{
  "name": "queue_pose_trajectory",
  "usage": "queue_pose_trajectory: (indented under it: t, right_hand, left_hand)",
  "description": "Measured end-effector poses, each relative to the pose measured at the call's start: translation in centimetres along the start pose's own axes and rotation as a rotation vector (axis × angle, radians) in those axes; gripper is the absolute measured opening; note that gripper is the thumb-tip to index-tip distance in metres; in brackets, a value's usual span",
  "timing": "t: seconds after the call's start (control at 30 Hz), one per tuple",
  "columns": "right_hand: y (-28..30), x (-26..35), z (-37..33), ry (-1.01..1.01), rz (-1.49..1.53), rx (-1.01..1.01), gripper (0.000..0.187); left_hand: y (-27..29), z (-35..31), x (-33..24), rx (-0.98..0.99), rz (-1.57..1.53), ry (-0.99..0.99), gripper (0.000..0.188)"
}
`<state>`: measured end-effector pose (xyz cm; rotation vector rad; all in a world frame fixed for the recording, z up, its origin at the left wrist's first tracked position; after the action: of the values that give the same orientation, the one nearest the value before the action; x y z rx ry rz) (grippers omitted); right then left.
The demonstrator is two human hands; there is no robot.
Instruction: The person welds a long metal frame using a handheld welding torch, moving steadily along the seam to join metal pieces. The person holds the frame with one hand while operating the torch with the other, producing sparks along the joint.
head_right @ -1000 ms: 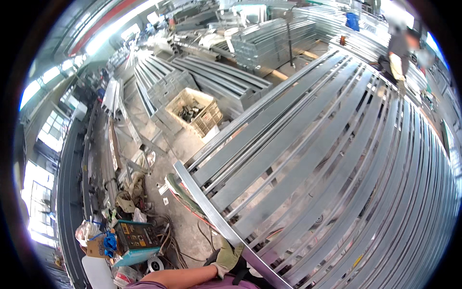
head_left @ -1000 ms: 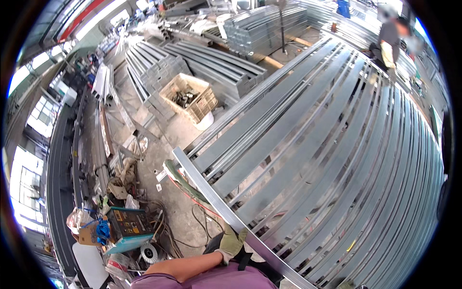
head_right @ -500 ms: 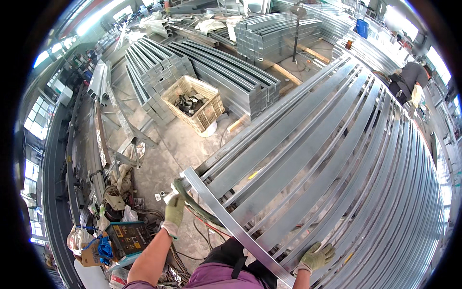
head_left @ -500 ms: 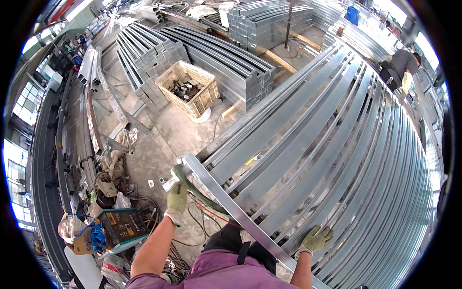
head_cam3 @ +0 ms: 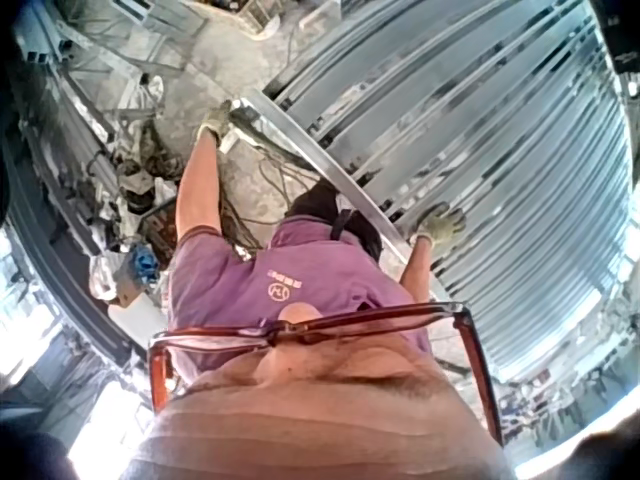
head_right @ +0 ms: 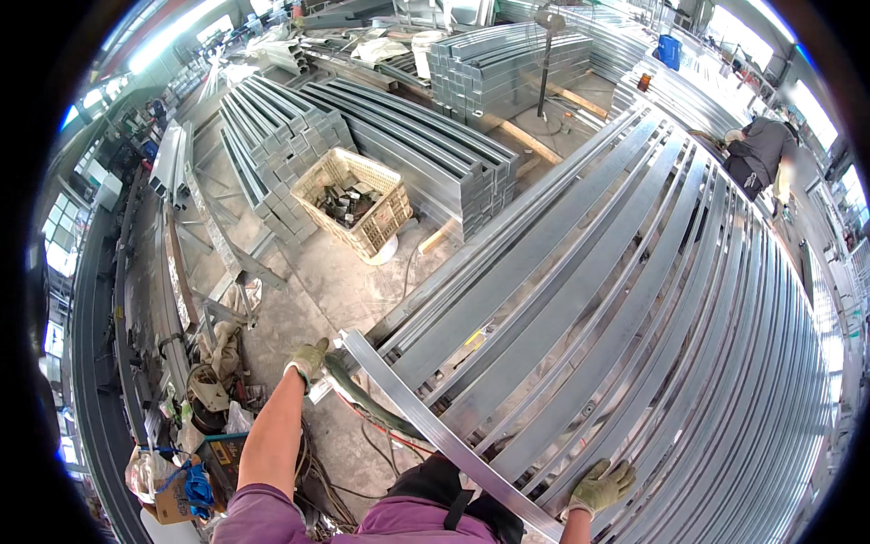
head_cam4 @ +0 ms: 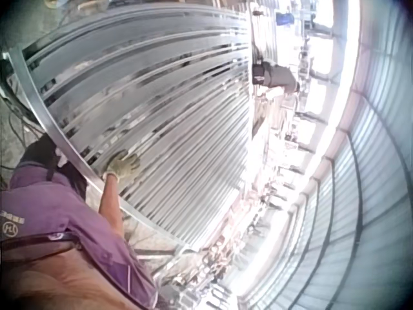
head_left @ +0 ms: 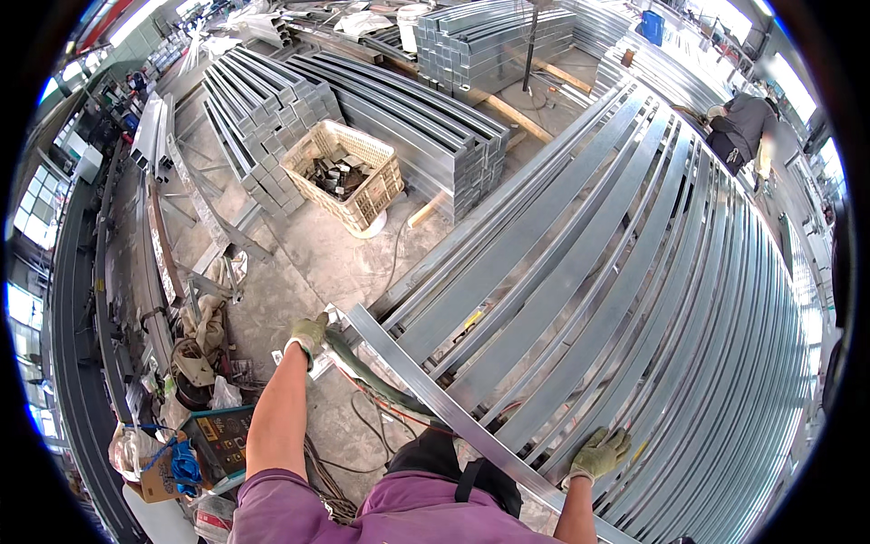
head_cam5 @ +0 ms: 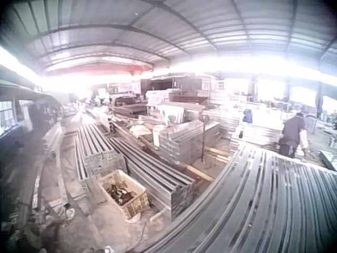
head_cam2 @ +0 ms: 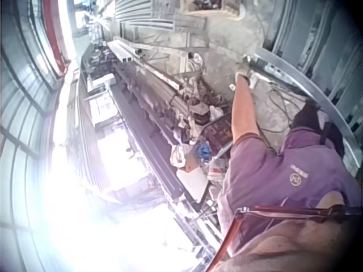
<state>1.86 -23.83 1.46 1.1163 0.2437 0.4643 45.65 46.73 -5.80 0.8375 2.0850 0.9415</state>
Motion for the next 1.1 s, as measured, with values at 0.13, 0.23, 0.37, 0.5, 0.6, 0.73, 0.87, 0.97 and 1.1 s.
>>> queue_pose_trajectory:
  t: [0.13,0.23,0.37,0.5,0.6,0.73,0.87,0.97,1.1]
  right_hand:
    - [-0.1,0.7,-0.2,-0.007,0.055,-0.029,0.054]
    - [0.6,0.4,-0.3,-0.009,0.052,-0.041,0.052]
    - [-0.1,1.4,-0.2,-0.005,0.090,-0.018,0.051]
    - [-0.3,1.7,-0.1,-0.006,0.067,-0.013,0.051]
    - [0.5,0.6,0.2,-0.036,0.033,-0.004,0.052]
    - [0.3,2.1,-0.1,0.000,0.090,-0.026,0.053]
    - [1.9,0.8,0.0,-0.013,0.042,-0.055,0.053]
    - [0.8,0.7,-0.2,-0.030,0.025,-0.020,0.052]
    - [1.4,1.7,-0.3,-0.015,0.034,0.006,0.053]
  left_hand:
    - [-1.0,1.0,1.6,0.134,0.121,0.119,0.085]
    - [-1.3,-2.1,-1.1,0.264,0.025,0.201,0.072]
    - [-4.5,5.5,4.7,0.225,-0.112,0.070,0.044]
    - [-5.9,8.7,7.0,-0.008,-0.324,0.130,0.031]
    - [-6.2,7.2,4.0,-0.058,-0.412,0.118,0.023]
    - [-2.1,5.2,4.8,-0.233,-0.703,0.069,0.026]
    - [4.8,-9.9,-1.7,-0.291,-1.100,-0.141,0.029]
    - [7.4,-20.5,-1.7,-0.012,-1.262,-0.105,0.041]
    - [2.8,-25.1,-3.6,0.527,-1.516,0.083,0.035]
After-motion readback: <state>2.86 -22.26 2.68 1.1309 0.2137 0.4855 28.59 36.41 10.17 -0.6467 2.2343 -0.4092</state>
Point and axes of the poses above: each hand's wrist, its own z-axis towards the middle knuckle, its own y-axis out of the back of the hand, x = y × z, the point moved 10 cm from there along z, towards the middle knuckle, and after that the axes turned 9 degrees about -x, right-handed, at the moved point
